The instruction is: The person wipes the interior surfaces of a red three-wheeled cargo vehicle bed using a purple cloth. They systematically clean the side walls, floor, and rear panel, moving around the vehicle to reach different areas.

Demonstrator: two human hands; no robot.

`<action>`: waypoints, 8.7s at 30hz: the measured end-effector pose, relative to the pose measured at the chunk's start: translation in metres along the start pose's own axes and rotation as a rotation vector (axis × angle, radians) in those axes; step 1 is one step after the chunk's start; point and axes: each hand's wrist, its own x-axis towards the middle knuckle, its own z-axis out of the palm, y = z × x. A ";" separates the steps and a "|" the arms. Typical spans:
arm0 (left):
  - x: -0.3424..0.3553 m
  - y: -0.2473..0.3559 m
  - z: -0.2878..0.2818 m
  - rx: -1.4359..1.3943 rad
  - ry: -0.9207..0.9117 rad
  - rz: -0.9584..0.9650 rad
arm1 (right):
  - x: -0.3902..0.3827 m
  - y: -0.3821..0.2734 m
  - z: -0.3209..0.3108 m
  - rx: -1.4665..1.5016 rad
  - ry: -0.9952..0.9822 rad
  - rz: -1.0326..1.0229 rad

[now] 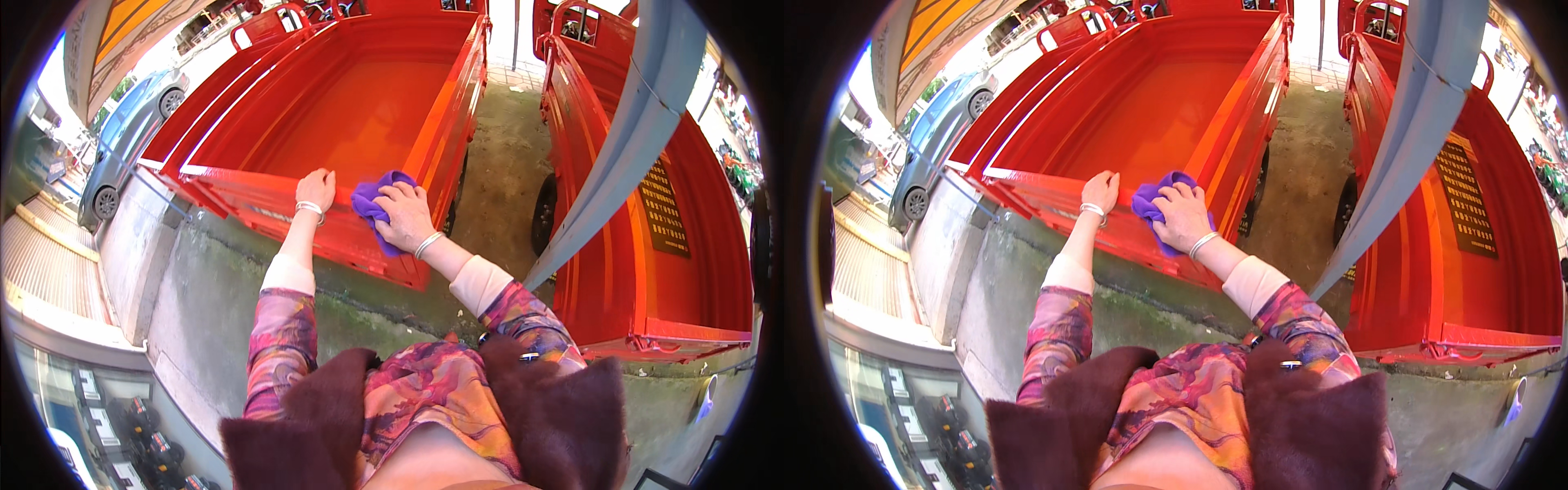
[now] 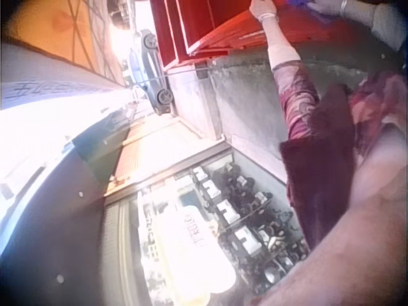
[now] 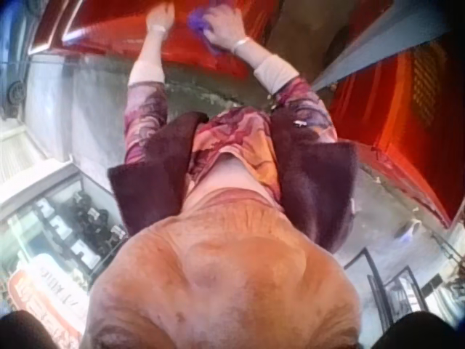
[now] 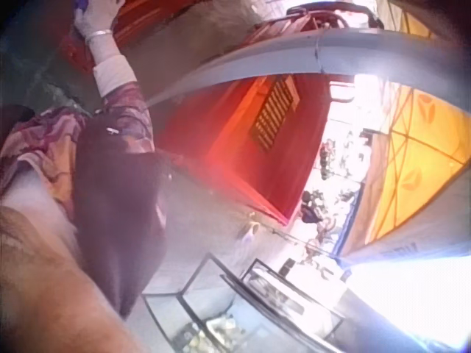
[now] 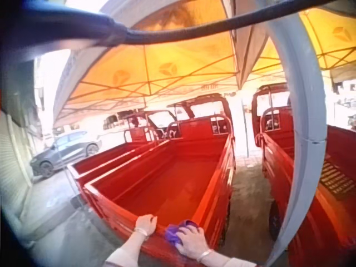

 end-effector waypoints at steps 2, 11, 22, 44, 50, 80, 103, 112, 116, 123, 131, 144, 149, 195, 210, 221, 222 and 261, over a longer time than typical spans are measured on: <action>0.014 -0.006 0.002 0.061 -0.008 -0.010 | 0.020 0.025 0.010 -0.039 -0.077 0.100; 0.012 0.004 0.011 0.013 -0.067 -0.129 | 0.149 0.220 0.044 -0.322 0.064 0.426; 0.007 0.012 0.006 -0.104 0.104 -0.103 | 0.274 0.402 0.067 -0.501 -0.083 0.663; 0.007 0.007 0.009 -0.091 0.066 -0.177 | 0.081 0.157 0.021 0.121 0.018 -0.083; 0.014 0.008 0.010 0.075 -0.139 -0.076 | 0.018 0.048 0.013 0.219 0.065 -0.006; 0.019 0.004 0.006 -0.137 -0.274 0.292 | 0.083 0.151 0.047 0.167 0.238 0.930; 0.024 0.023 -0.001 -0.119 -0.338 0.055 | 0.184 0.461 0.166 0.731 0.687 1.282; 0.024 0.015 0.002 -0.136 -0.385 -0.015 | 0.084 0.321 0.168 0.514 0.667 0.980; 0.024 0.016 0.003 -0.168 -0.380 -0.025 | 0.014 0.208 0.151 0.297 0.607 0.711; 0.025 0.013 0.004 -0.141 -0.369 -0.008 | -0.119 0.131 0.108 0.484 0.152 0.600; 0.025 0.016 0.001 -0.144 -0.430 -0.047 | -0.109 0.189 0.183 0.844 0.385 1.139; 0.026 0.018 -0.007 -0.145 -0.493 -0.071 | -0.011 0.514 0.329 0.401 0.557 1.172; 0.028 0.023 -0.011 -0.133 -0.515 -0.067 | -0.072 0.434 0.341 0.187 0.455 1.011; 0.014 0.000 0.009 -0.415 -0.045 0.072 | 0.050 -0.014 0.009 -0.130 -0.168 0.128; -0.065 -0.055 -0.039 -1.399 -0.372 -0.135 | 0.077 -0.103 0.109 0.434 0.288 0.372; -0.062 -0.093 -0.087 -0.892 0.274 0.052 | 0.077 -0.070 0.053 -0.091 0.392 0.215; -0.061 -0.084 -0.087 -0.775 0.192 0.107 | 0.073 -0.050 0.046 -0.279 0.341 0.269; 0.034 -0.091 -0.014 -0.043 0.156 -0.023 | 0.019 -0.021 0.048 0.045 0.453 0.200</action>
